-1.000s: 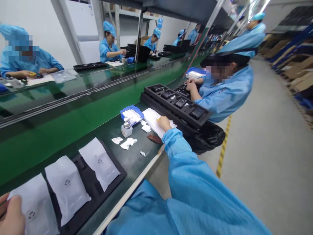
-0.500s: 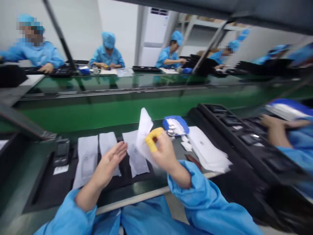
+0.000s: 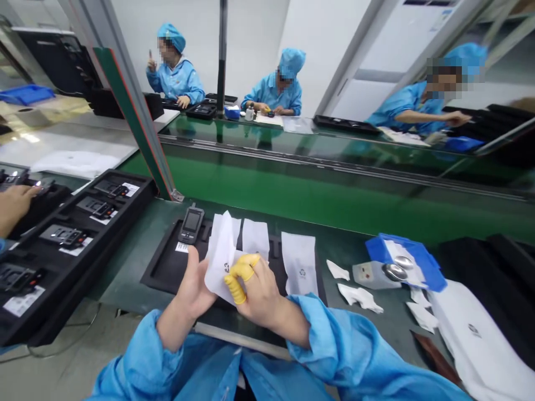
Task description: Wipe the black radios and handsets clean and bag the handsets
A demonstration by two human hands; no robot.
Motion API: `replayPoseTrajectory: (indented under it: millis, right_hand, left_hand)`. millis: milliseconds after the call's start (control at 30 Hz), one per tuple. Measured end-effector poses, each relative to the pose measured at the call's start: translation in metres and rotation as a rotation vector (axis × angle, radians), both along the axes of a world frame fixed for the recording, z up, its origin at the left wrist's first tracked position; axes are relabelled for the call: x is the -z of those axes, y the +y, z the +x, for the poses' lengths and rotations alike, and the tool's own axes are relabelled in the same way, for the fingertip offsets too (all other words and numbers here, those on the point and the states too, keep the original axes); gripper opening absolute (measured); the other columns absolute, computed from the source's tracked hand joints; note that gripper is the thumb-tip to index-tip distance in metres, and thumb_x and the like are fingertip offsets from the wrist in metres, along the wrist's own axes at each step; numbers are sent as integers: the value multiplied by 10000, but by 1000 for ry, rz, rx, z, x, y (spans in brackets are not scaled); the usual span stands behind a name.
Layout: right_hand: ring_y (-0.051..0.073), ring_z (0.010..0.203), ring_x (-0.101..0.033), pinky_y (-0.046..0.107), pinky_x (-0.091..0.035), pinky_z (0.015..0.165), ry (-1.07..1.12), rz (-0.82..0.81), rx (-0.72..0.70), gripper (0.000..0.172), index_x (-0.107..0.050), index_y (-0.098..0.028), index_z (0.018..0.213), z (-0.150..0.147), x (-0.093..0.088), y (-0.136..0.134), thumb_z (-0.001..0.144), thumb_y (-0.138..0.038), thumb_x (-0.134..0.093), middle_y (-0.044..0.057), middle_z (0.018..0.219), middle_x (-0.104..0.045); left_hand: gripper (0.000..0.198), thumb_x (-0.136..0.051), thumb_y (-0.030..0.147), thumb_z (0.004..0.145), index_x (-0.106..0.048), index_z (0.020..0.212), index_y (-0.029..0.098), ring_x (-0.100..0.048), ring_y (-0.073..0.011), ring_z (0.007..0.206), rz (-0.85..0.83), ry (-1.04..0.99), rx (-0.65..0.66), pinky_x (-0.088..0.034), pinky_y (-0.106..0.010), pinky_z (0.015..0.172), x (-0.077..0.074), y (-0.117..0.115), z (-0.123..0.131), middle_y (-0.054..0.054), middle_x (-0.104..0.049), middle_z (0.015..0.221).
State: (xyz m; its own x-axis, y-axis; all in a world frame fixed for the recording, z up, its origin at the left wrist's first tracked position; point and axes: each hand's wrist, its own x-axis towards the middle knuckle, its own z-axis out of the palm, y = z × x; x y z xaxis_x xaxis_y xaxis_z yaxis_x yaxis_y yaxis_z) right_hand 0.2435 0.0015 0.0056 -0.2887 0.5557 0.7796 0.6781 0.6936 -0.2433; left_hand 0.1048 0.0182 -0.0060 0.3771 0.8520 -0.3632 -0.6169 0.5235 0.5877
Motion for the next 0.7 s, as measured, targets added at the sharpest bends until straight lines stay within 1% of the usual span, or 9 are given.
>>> replayPoseTrajectory:
  millis: [133, 200, 267, 333, 367, 433, 467, 567, 700]
  right_hand:
    - [187, 714, -509, 304, -462, 611, -125, -126, -52, 129, -570, -178, 800, -14, 17, 1, 875, -217, -473, 71, 745, -579]
    - [178, 693, -511, 297, -450, 596, -208, -227, -118, 204, -580, -185, 772, -19, 19, 7, 895, -301, -465, 61, 735, -582]
    - [168, 692, -521, 289, -450, 613, -236, -342, -150, 284, -591, -193, 756, -23, 14, 24, 894, -412, -475, 49, 734, -583]
    - [166, 777, -552, 289, -462, 714, -198, -487, -80, 298, -611, -194, 794, -30, 1, 55, 886, -451, -492, 51, 796, -603]
    - [169, 850, -562, 289, -458, 779, -178, -567, 2, 268, -624, -195, 840, -35, -5, 74, 894, -421, -490, 57, 852, -616]
    - [167, 1030, -547, 286, -419, 915, -200, -761, 159, 258, -605, -201, 1070, -48, -15, 115, 911, -355, -474, 73, 1065, -613]
    - [179, 1095, -530, 300, -399, 957, -216, -803, 182, 296, -580, -196, 1151, -56, -17, 135, 914, -333, -468, 90, 1144, -594]
    - [241, 1138, -532, 398, -410, 967, -248, -932, 230, 328, -570, -179, 1192, -81, -10, 182, 916, -318, -460, 133, 1215, -575]
    - [211, 1043, -583, 447, -478, 901, -266, -1111, 265, 326, -577, -170, 1139, -109, 5, 208, 902, -385, -517, 82, 1161, -601]
  left_hand:
    - [459, -843, 436, 532, -710, 887, 178, -673, -262, 958, 47, 124, -335, -525, -358, 880, 1, 9, -22, -60, -746, 914]
    - [428, -854, 377, 529, -707, 871, 165, -686, -236, 898, 73, 192, -432, -532, -344, 860, 3, 15, -33, -58, -747, 879]
    - [436, -851, 393, 526, -702, 859, 153, -692, -220, 838, 85, 240, -487, -545, -334, 818, 6, 19, -44, -61, -745, 847]
    - [462, -859, 415, 494, -696, 839, 154, -691, -202, 774, 84, 283, -509, -555, -310, 752, 9, 20, -54, -54, -743, 810]
    - [471, -866, 422, 471, -691, 819, 155, -687, -191, 739, 80, 304, -506, -556, -293, 717, 10, 20, -59, -47, -740, 782]
    - [477, -878, 424, 430, -675, 765, 153, -673, -165, 656, 69, 340, -482, -548, -259, 646, 11, 19, -66, -29, -727, 710]
    - [474, -882, 419, 417, -665, 741, 148, -662, -154, 611, 63, 354, -465, -540, -248, 610, 12, 19, -69, -24, -718, 675]
    - [476, -884, 389, 417, -653, 747, 135, -633, -147, 518, 62, 385, -408, -515, -245, 525, 11, 18, -72, -28, -707, 632]
    - [516, -881, 375, 410, -675, 805, 113, -641, -169, 526, 82, 429, -351, -518, -271, 536, 10, 16, -75, -57, -716, 654]
